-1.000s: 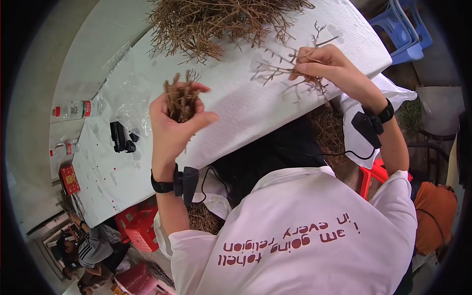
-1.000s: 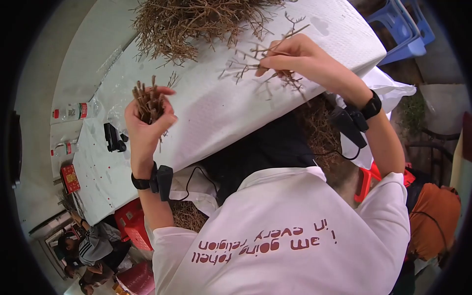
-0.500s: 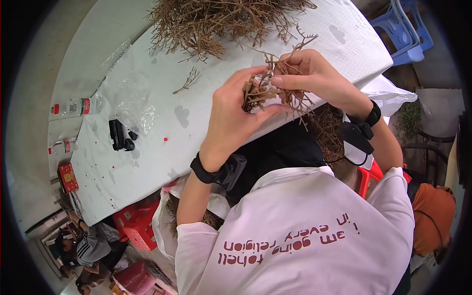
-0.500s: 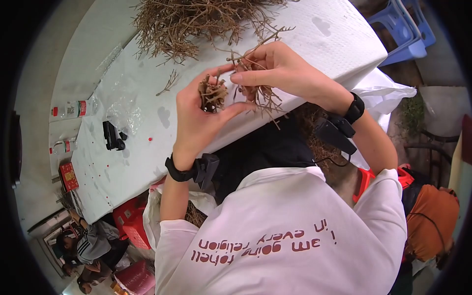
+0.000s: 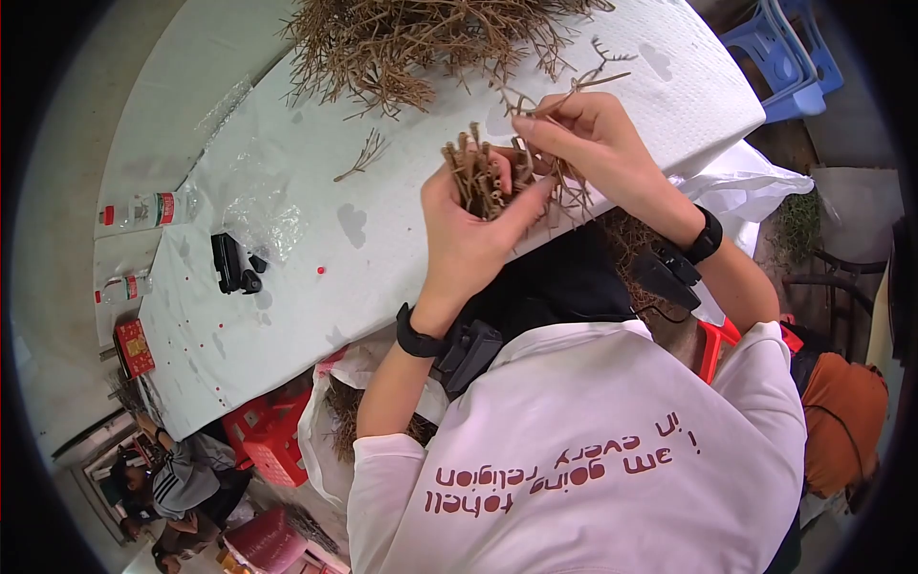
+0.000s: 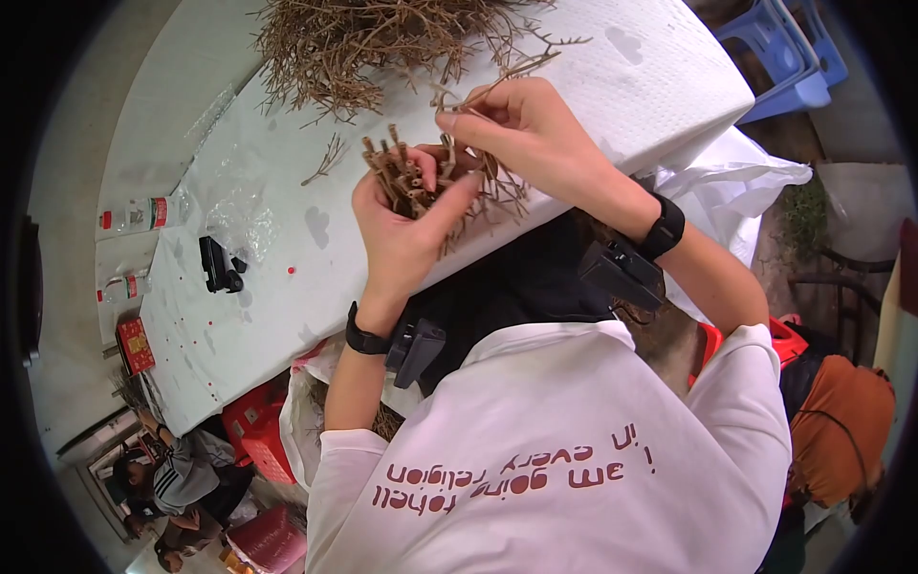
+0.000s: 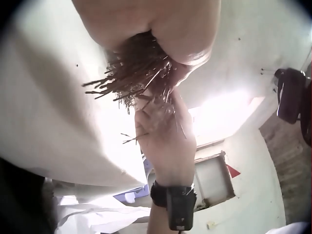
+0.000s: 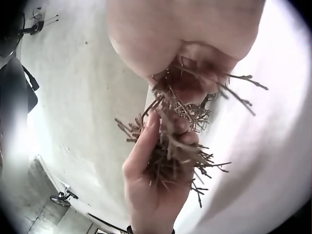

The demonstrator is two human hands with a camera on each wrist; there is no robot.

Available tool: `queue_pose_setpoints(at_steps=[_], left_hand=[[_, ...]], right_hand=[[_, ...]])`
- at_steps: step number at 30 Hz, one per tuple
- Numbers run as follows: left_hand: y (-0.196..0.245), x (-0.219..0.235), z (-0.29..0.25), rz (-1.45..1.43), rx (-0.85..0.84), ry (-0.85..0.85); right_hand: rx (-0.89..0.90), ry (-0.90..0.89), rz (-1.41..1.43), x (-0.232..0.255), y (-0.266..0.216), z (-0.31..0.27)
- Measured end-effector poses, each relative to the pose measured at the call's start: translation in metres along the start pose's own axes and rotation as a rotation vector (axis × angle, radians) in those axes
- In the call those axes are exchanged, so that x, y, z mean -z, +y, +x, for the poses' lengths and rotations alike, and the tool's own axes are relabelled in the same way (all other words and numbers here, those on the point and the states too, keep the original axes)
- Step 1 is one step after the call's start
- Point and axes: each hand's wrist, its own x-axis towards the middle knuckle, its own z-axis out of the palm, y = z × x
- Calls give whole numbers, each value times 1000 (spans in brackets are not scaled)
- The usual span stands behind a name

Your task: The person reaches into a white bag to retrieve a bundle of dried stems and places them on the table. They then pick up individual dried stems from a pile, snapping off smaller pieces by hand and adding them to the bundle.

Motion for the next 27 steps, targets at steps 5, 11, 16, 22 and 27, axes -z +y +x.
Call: queue_pose_setpoints(at_steps=[5,11,16,22,27], left_hand=[[9,14,4,-317,105,191],[8,68,3,-93,202,30],[26,82,-3,195,180,-197],[46,198,-4,545,101,236],[38,137,-9,257,115,179]], right_hand=[[41,-12,-30,10,-6,-2],[-2,-438,-536,34,-28,-13],[127,-578,-652,40,-39,-18],[344,-331,-787,111,-27,-21],[-117,30,-15,61,-21,-12]])
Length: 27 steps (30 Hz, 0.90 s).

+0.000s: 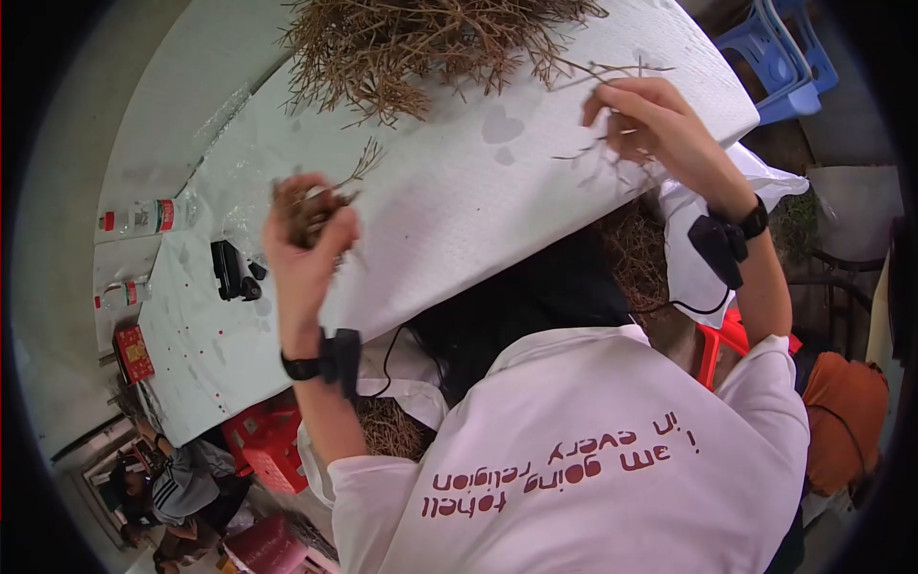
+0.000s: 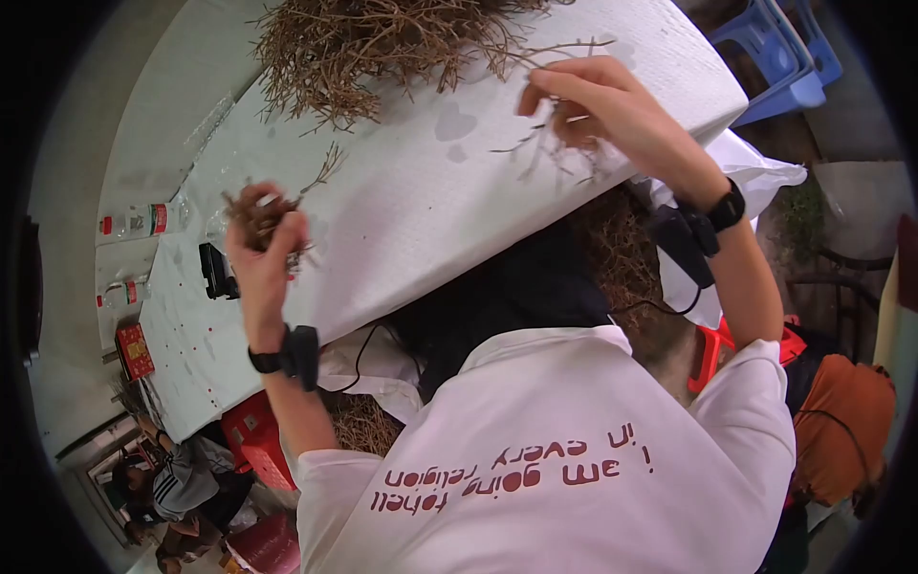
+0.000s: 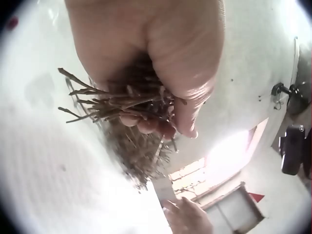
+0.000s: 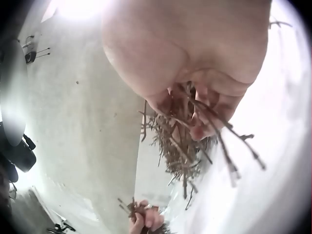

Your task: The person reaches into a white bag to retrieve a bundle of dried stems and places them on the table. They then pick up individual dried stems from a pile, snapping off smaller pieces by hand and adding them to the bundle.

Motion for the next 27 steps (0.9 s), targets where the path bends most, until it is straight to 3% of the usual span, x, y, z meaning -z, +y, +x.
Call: queue_pose_setpoints(at_steps=[2,5,9,12,16,20,25,27], left_hand=[[13,-33,0,-136,79,-110],[18,-63,2,-187,123,-134],[22,-97,0,-25,64,-181],[20,-118,-2,70,-176,-168],[22,-125,6,204,-312,-62],[9,-128,6,317,-432,-111],[-4,-128,8,274,-378,-117],[-5,-125,5,-23,-122,-156]], right_hand=[[-17,2,53,-24,3,3],[-31,-11,146,-39,8,13],[90,-126,-24,-43,24,22],[4,-67,-18,-58,22,20],[137,-34,-111,-68,35,25],[14,-60,34,-74,29,20],[2,-33,337,-76,35,28],[31,-30,176,-71,31,28]])
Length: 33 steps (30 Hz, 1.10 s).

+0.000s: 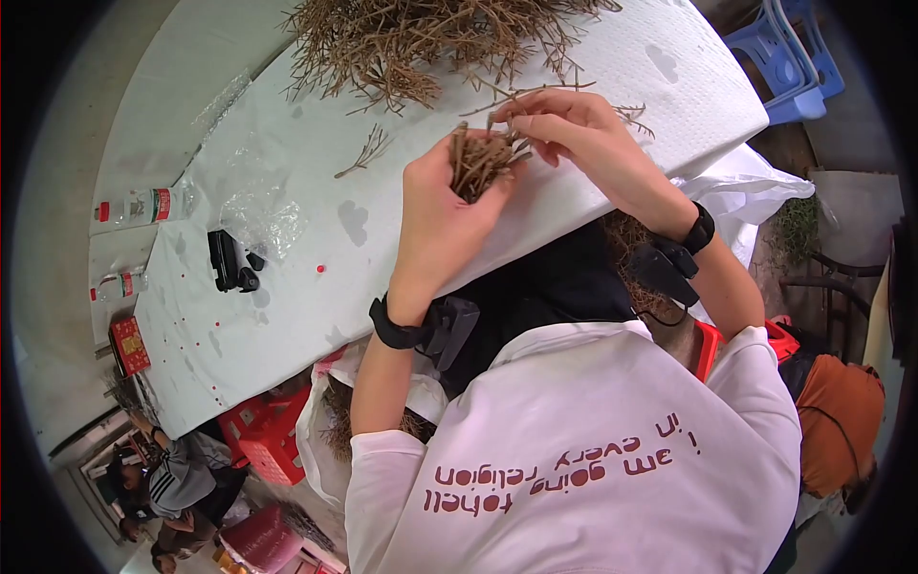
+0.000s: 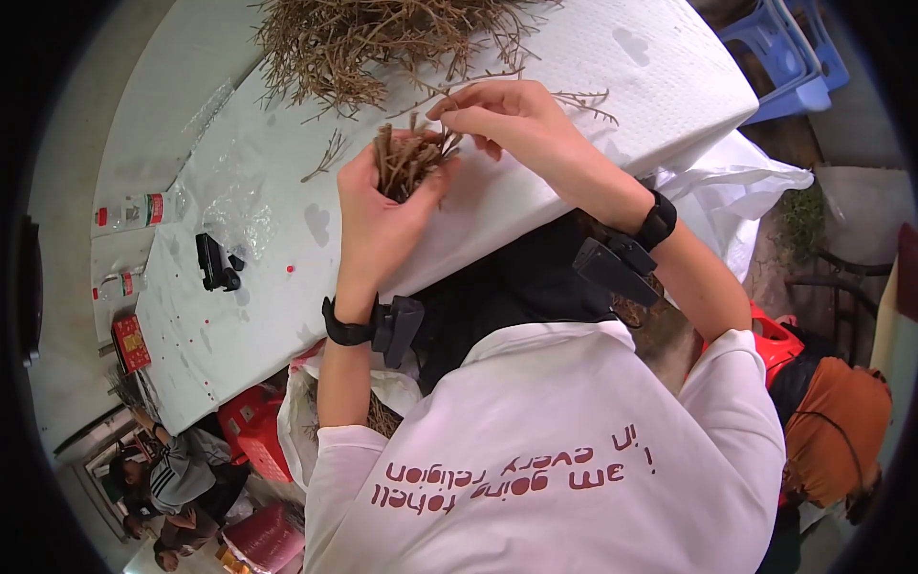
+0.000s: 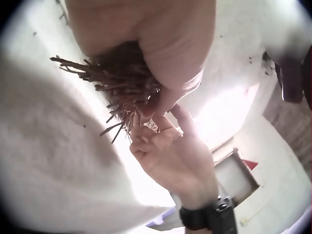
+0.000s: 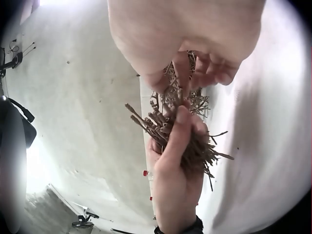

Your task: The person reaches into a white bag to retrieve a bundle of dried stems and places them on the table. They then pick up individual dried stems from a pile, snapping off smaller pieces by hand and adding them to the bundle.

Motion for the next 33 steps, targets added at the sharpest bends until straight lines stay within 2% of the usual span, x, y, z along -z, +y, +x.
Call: queue_pose_setpoints(at_steps=[1,6,9,13,18,21,23,24,25,27,29,31,32,33], left_hand=[[-1,1,-1,-159,115,-8],[-6,4,-7,-227,192,-51],[-1,-5,-17,-339,270,2],[18,-16,-28,-362,219,107],[47,-15,-34,-236,141,81],[72,-14,-48,127,-67,-76],[51,-22,-71,57,-81,-66],[38,-24,-76,4,-90,-51],[33,-20,-73,-1,-122,-54],[25,-8,-75,-128,98,152],[27,-1,-67,-258,122,233],[27,1,-63,-301,88,241],[27,1,-63,-326,64,261],[26,2,-62,-354,42,275]], right_hand=[[14,0,-81,1,-1,0],[-41,51,33,-4,3,1],[180,131,-3,-7,3,1],[323,167,-2,-9,6,0],[456,251,38,-13,-12,-7],[621,560,257,15,-14,13],[784,735,-133,96,-37,25],[809,745,-139,110,-35,27],[759,614,83,113,-45,26],[590,349,490,118,-55,6],[548,328,390,114,-58,-16],[445,250,261,102,-55,-33],[453,272,254,98,-57,-43],[384,275,91,94,-62,-56]])
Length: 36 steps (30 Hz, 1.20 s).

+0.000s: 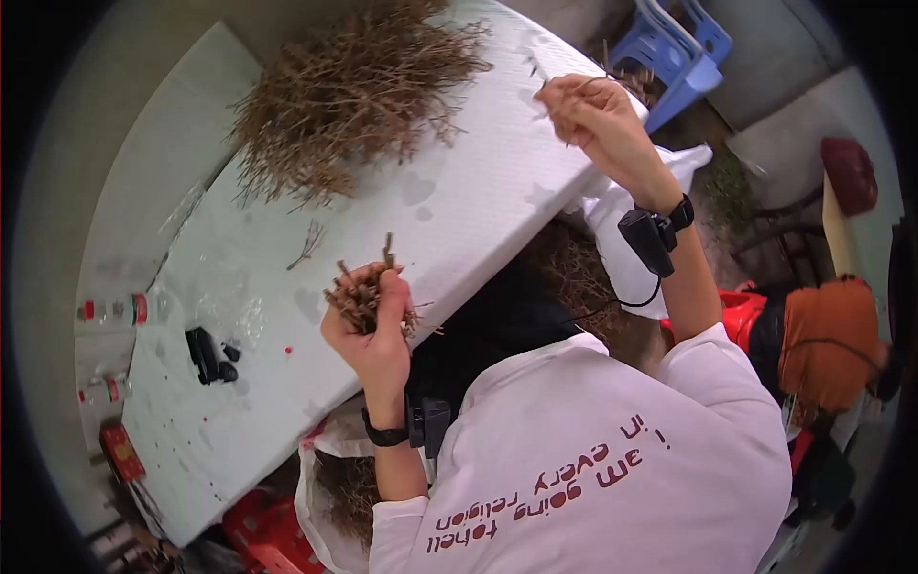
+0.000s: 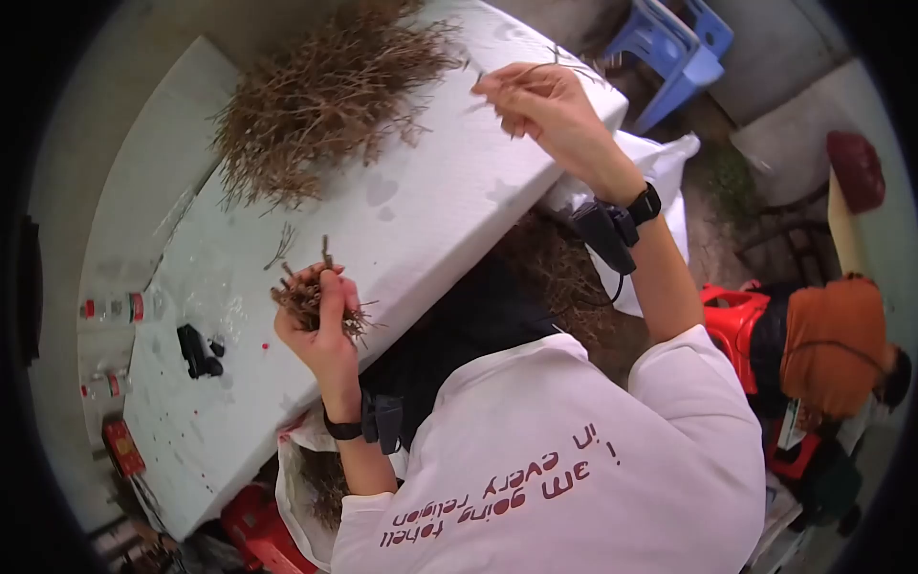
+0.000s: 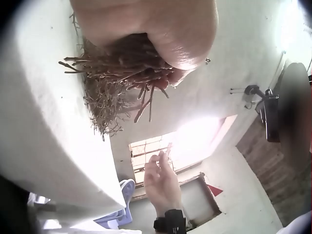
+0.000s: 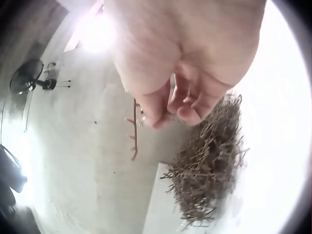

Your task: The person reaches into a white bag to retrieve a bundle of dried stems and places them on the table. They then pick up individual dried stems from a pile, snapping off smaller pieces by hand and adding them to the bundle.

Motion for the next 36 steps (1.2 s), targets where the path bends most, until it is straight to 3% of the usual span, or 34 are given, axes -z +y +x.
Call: queue_pose_setpoints(at_steps=[2,3,6,10,12,13,15,19,21,23,24,26,30,35,36], left_hand=[[-2,-1,-1,-30,-10,-23],[-4,-2,-2,-50,-25,-11],[-6,-2,-5,-102,-38,-20],[4,9,-2,-209,-145,-69],[12,17,0,-359,-301,-156],[21,25,-1,-346,-297,-143],[41,44,-1,-327,-401,-132],[70,100,-16,-463,-391,-29],[78,121,-30,-433,-359,4],[92,145,-49,-421,-301,9],[96,152,-58,-362,-320,80],[98,158,-76,-651,-251,136],[101,168,-107,-848,-335,330],[96,191,-145,-493,-310,634],[96,199,-158,-299,-191,680]], right_hand=[[-118,-38,-336,4,-15,-26],[-123,-8,-349,9,-19,-39],[-264,-230,-550,24,-20,-77],[-400,-165,-563,57,26,-131],[-350,-198,-1016,85,65,-155],[-354,-216,-1007,101,86,-168],[-327,-382,-1377,125,112,-186],[-200,-304,-1473,143,131,-176],[-350,-280,-1324,110,104,-145],[-441,-404,-1236,63,70,-117],[-378,-445,-1139,40,59,-112],[-305,-551,-1005,1,39,-102],[-224,-667,-883,-67,18,-87],[-147,-785,-857,-115,26,-80],[-134,-815,-884,-122,31,-79]])
